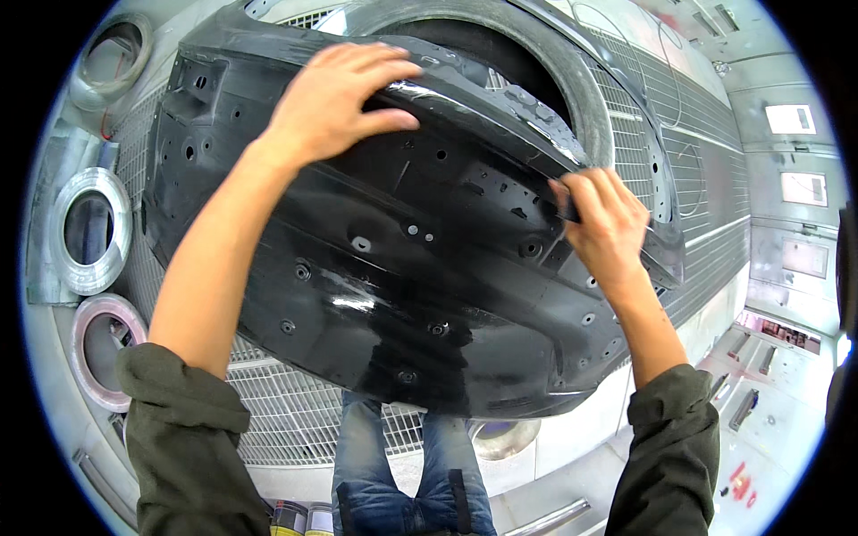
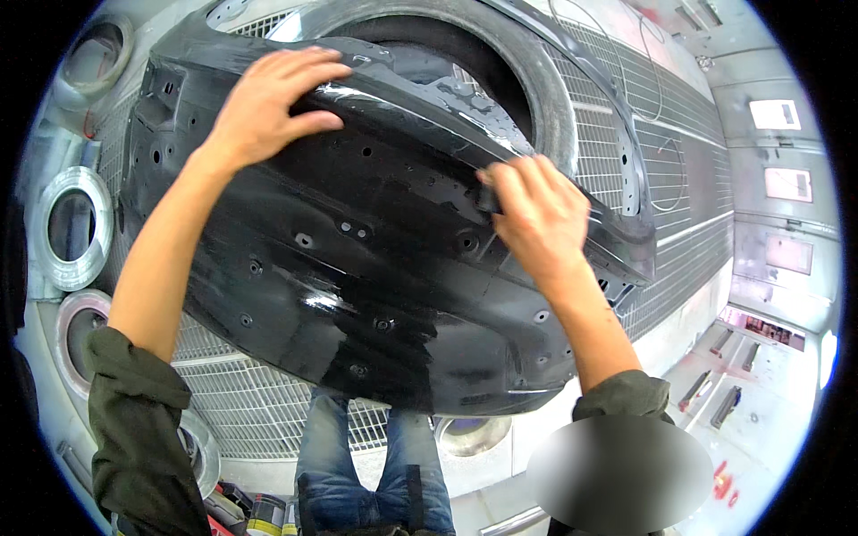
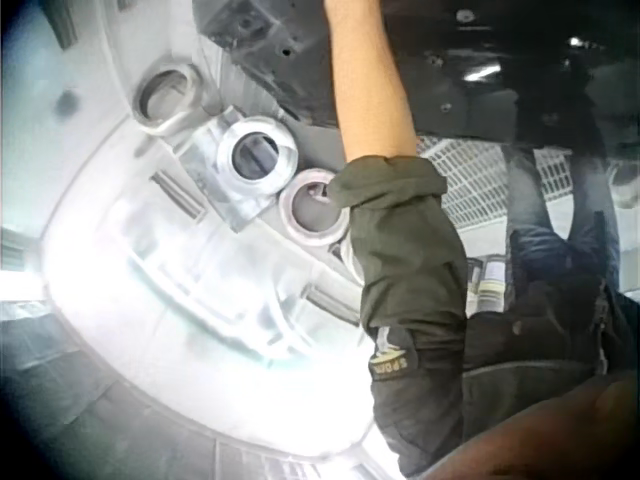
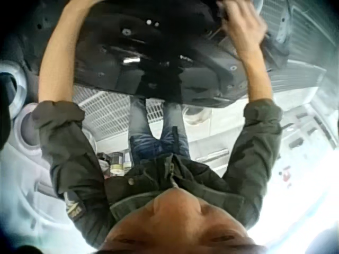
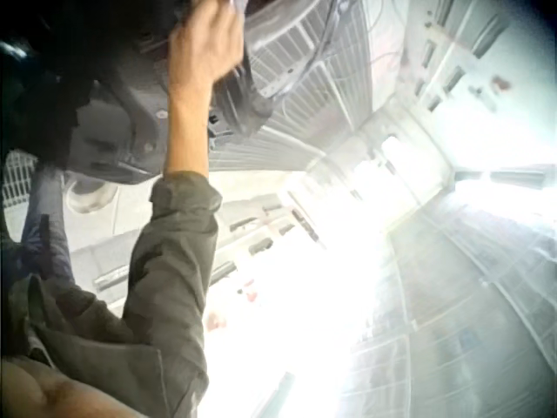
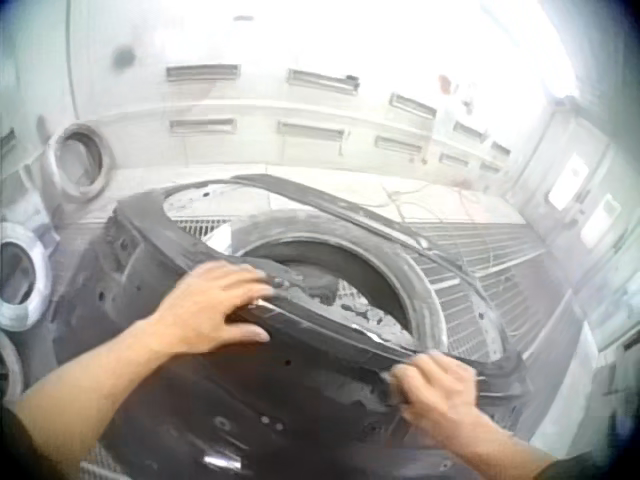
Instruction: The person retrieves a sanding block from a shelf, walks to a paint booth, and sands the surface of a black car bumper with the sanding block. The person repeatedly rubs the sanding block over the bumper's surface.
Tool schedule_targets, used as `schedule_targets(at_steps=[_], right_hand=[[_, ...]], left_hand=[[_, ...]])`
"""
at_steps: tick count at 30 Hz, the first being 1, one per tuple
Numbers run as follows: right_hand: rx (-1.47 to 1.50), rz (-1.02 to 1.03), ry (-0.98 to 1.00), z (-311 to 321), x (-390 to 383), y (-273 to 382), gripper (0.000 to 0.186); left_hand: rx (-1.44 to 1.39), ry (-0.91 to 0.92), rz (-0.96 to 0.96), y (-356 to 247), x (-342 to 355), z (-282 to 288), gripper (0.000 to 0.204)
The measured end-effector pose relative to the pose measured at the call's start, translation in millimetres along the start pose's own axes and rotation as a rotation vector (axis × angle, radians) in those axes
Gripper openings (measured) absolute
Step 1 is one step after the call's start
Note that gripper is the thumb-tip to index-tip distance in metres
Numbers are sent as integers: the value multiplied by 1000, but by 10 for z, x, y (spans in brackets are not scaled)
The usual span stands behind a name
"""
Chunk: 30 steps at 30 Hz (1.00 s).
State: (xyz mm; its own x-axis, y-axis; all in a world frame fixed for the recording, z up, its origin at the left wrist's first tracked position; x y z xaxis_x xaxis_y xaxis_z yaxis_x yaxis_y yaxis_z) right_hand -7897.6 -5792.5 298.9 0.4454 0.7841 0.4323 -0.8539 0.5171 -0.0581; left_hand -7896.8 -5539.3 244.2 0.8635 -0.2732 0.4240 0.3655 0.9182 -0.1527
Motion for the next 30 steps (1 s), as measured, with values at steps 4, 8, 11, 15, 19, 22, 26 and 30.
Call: schedule_targets(at_steps=[4,8,11,15,19,22,26,30], right_hand=[[-27,-1,17,76,-163,-102,18],[-40,-8,30,-263,363,296,18],[-49,52,-19,-558,1007,776,18],[-70,43,27,-641,1217,896,19],[-65,-9,56,-235,487,384,20],[0,-5,43,-32,106,114,18],[-5,35,34,-63,273,233,19],[18,52,50,-252,687,518,19]], left_hand=[[-57,-93,82,389,-201,153,54],[-109,-158,116,427,-241,115,53],[-115,-218,112,418,-243,149,51],[-130,-170,115,462,-244,136,53],[-171,-180,45,506,-329,152,52],[-155,-300,244,860,-700,283,66],[-163,-329,810,1728,-1635,461,95],[-275,-3,950,2131,-1838,183,104]])
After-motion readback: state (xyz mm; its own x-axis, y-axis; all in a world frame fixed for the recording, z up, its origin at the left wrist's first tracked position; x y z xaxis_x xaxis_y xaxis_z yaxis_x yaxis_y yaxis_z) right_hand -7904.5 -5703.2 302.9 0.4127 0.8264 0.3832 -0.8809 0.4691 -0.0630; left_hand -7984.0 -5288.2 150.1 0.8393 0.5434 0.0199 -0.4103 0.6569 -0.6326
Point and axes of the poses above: each hand's wrist, its own x-axis towards the middle knuckle, its own z-axis out of the back of the hand, y = z × x, the point moved 10 cm from there along x, towards the middle knuckle
